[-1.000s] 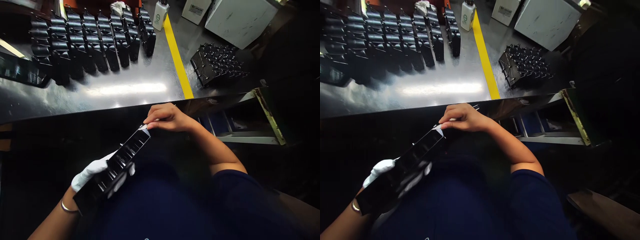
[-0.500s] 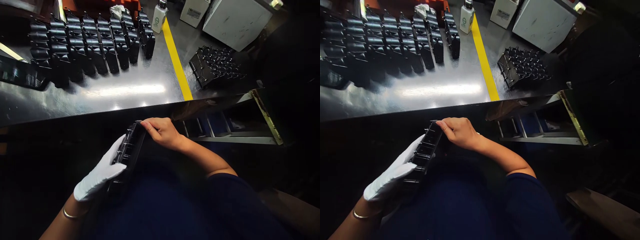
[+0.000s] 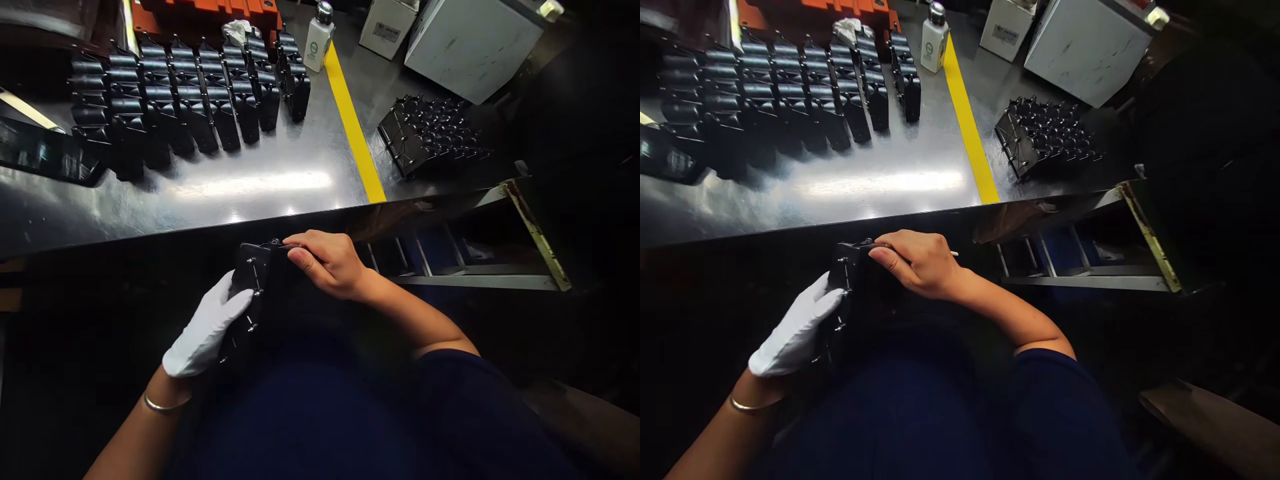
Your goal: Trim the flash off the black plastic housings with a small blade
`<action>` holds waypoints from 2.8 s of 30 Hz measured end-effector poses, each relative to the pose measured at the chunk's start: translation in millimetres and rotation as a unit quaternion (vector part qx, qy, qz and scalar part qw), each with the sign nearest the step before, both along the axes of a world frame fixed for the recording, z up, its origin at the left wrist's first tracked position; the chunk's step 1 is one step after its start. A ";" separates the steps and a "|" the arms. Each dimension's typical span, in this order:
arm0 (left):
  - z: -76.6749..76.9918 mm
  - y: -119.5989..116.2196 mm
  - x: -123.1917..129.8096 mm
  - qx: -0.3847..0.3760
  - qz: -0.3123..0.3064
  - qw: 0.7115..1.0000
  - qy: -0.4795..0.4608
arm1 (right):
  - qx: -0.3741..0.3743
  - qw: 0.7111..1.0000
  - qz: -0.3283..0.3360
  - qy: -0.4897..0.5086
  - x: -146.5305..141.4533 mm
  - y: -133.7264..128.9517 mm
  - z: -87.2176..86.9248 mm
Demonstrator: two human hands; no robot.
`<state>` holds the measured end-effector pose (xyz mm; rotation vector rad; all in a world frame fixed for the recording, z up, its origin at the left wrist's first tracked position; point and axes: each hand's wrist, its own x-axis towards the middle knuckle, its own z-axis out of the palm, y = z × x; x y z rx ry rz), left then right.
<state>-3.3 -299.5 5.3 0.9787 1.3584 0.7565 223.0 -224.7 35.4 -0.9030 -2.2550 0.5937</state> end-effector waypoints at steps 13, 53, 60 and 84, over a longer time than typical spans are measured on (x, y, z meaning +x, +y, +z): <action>-17.7 -19.1 9.6 0.225 0.067 0.963 0.130 | 0.115 0.980 0.115 -0.115 8.0 1.4 -1.8; 4.5 -13.8 -12.9 0.421 -0.052 0.899 0.111 | -0.184 0.971 0.149 -0.035 19.5 -10.9 2.0; -4.9 -12.1 -19.9 0.272 -0.015 0.961 0.053 | -0.136 0.968 0.211 -0.017 16.1 -7.9 2.9; -22.1 -2.7 -20.6 0.035 -0.064 0.996 -0.042 | 0.025 0.987 0.155 -0.044 -11.5 4.4 -12.2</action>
